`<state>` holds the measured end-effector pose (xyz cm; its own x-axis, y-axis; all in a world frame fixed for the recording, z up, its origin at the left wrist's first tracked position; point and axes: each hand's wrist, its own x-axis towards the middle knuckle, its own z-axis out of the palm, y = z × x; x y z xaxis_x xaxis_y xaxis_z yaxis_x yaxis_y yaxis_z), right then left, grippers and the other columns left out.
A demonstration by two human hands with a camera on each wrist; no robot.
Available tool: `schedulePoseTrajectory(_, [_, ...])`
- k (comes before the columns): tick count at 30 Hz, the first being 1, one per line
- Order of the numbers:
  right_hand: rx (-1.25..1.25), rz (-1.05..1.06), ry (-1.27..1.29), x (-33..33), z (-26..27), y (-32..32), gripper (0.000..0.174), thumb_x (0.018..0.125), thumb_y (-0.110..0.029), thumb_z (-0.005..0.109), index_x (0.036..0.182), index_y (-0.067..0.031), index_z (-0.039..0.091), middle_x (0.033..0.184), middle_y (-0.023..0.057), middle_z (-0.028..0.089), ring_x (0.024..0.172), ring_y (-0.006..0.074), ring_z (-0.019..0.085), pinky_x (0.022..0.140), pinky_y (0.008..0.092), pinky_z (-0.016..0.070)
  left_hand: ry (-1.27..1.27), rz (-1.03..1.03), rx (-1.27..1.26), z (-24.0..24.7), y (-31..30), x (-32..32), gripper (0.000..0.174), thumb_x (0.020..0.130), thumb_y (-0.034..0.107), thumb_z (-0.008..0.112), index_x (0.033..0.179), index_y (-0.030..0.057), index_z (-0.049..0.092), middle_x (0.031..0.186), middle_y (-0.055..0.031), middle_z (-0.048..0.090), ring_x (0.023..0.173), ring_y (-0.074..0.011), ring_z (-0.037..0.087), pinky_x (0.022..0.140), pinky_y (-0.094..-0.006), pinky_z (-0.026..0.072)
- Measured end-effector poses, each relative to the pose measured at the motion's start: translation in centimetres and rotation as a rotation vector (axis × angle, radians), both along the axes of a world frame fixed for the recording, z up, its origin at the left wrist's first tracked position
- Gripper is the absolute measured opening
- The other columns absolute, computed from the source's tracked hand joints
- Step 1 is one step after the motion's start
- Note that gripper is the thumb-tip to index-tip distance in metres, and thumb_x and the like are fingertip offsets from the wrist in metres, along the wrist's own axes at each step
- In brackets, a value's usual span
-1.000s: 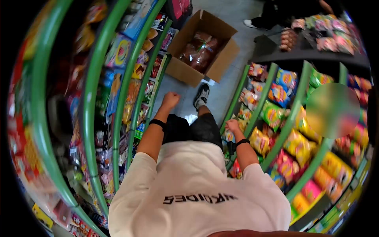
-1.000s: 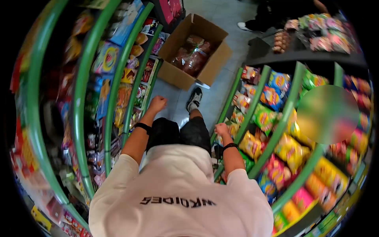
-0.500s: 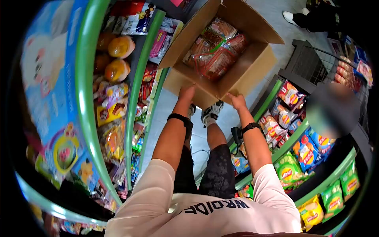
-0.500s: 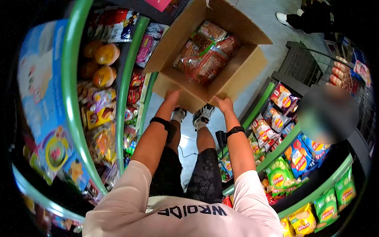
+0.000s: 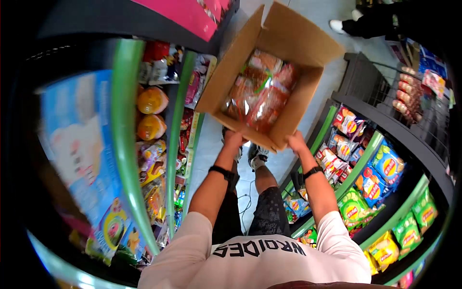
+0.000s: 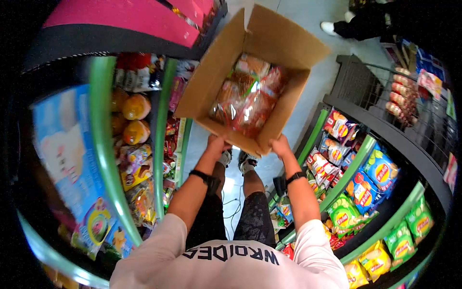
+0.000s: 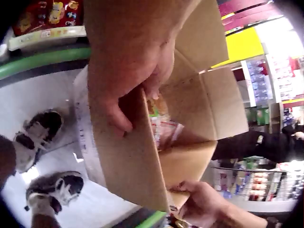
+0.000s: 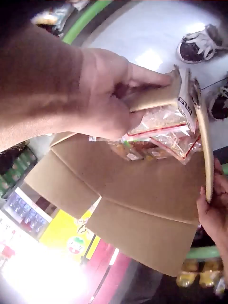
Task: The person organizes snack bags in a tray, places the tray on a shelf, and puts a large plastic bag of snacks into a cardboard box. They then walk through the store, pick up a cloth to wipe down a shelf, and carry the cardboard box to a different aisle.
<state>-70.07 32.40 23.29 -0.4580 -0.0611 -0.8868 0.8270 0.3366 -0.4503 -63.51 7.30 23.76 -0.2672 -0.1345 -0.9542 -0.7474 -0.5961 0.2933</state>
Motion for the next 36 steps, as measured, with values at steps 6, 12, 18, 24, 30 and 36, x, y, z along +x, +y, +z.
schedulePoseTrajectory(6, [0.000, 0.094, 0.044, 4.9, 19.3, 3.5, 0.031, 0.071, -0.005, 0.060, 0.101, 0.0027, 0.060, 0.092, 0.0101, 0.065, 0.080, 0.0218, 0.062, 0.067, 0.0345, 0.0508, 0.088, -0.060, -0.036, 16.7, 3.1, 6.2, 0.020, 0.081, 0.008, 0.060, 0.098, -0.0012, 0.057, 0.089, -0.0111, 0.063, 0.076, -0.0231, 0.065, 0.059, -0.0359, 0.0574])
schedulePoseTrajectory(12, [0.150, 0.751, -0.278, 8.4, 38.3, 5.9, 0.033, 0.080, -0.023, 0.061, 0.103, 0.0010, 0.061, 0.082, 0.0143, 0.065, 0.072, 0.0223, 0.064, 0.057, 0.0345, 0.0517, -0.051, -0.330, -0.333, 34.7, 6.8, 12.7, 0.035, 0.076, 0.026, 0.065, 0.084, -0.0077, 0.066, 0.071, -0.0181, 0.066, 0.060, -0.0253, 0.066, 0.057, -0.0344, 0.0531])
schedulePoseTrajectory(18, [0.259, 0.879, -0.061, 7.3, 37.1, 11.5, 0.055, 0.080, -0.046, 0.061, 0.114, -0.0032, 0.060, 0.089, 0.0231, 0.064, 0.074, 0.0291, 0.065, 0.058, 0.0383, 0.0517, -0.026, -0.307, -0.432, 43.2, 9.1, 18.4, 0.034, 0.077, 0.023, 0.061, 0.086, -0.0088, 0.065, 0.075, -0.0207, 0.066, 0.062, -0.0280, 0.067, 0.060, -0.0364, 0.0534])
schedulePoseTrajectory(24, [0.046, 0.598, -0.262, 3.8, 33.2, 7.9, 0.053, 0.085, -0.045, 0.053, 0.112, 0.0006, 0.054, 0.091, 0.0196, 0.064, 0.071, 0.0298, 0.065, 0.054, 0.0383, 0.0569, 0.083, -0.068, -0.165, 38.3, 8.0, 26.9, 0.037, 0.079, 0.020, 0.063, 0.097, -0.0117, 0.056, 0.087, -0.0233, 0.064, 0.062, -0.0288, 0.067, 0.047, -0.0342, 0.0534])
schedulePoseTrajectory(30, [-0.114, 0.794, -0.432, 11.8, 31.3, 1.5, 0.028, 0.088, -0.015, 0.050, 0.108, 0.0027, 0.056, 0.101, 0.0187, 0.063, 0.086, 0.0317, 0.065, 0.075, 0.0337, 0.0563, 0.099, 0.084, -0.141, 39.1, 8.2, 41.4, 0.036, 0.073, 0.023, 0.071, 0.095, -0.0036, 0.060, 0.082, -0.0157, 0.063, 0.061, -0.0254, 0.063, 0.051, -0.0382, 0.0538])
schedulePoseTrajectory(36, [0.128, 0.804, -0.681, 29.0, 26.3, -1.4, 0.027, 0.089, -0.014, 0.048, 0.111, 0.0016, 0.052, 0.103, 0.0196, 0.060, 0.093, 0.0312, 0.061, 0.073, 0.0329, 0.0559, 0.081, 0.165, -0.198, 32.4, 7.0, 61.7, 0.025, 0.067, 0.010, 0.066, 0.091, 0.0011, 0.066, 0.086, -0.0180, 0.066, 0.066, -0.0283, 0.067, 0.053, -0.0407, 0.0540])
